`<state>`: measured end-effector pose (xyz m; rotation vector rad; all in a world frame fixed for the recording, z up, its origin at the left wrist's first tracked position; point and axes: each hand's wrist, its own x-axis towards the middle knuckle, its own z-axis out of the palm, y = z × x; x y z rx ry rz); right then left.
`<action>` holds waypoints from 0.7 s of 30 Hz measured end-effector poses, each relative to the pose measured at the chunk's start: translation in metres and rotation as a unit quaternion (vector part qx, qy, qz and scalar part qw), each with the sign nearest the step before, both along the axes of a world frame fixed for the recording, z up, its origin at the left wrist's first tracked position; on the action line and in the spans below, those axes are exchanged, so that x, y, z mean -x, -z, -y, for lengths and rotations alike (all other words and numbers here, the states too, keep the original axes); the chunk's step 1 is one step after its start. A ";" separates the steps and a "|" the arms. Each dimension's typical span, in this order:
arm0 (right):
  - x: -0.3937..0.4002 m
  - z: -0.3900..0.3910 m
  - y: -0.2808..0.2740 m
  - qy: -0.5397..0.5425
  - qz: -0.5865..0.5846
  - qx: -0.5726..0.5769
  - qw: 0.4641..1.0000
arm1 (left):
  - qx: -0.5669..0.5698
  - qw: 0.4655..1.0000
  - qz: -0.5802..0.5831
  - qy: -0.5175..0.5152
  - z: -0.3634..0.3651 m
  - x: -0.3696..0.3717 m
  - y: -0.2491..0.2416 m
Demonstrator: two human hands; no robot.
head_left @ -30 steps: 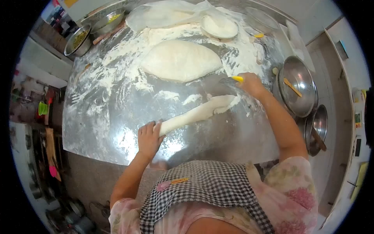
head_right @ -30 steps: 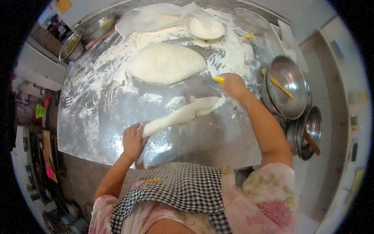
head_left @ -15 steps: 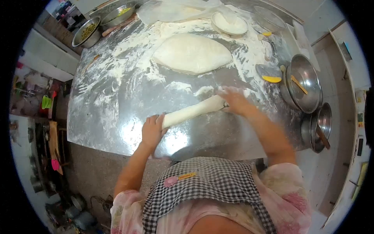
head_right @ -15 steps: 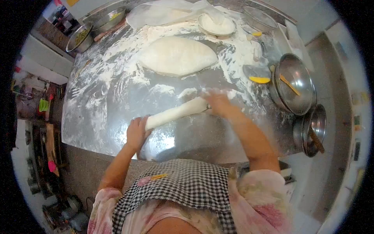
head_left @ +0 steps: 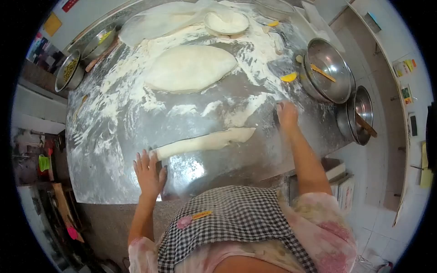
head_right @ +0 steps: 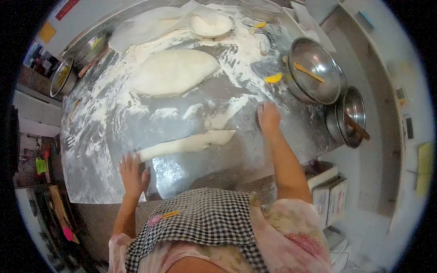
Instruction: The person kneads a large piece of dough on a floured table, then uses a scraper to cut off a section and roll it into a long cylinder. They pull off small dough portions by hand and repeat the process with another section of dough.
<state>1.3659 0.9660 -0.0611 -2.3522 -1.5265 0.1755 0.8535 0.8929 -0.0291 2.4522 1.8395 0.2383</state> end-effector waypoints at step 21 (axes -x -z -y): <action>0.109 0.025 -0.052 -0.260 0.032 -0.065 0.963 | 0.011 0.985 0.077 0.151 -0.007 -0.068 0.012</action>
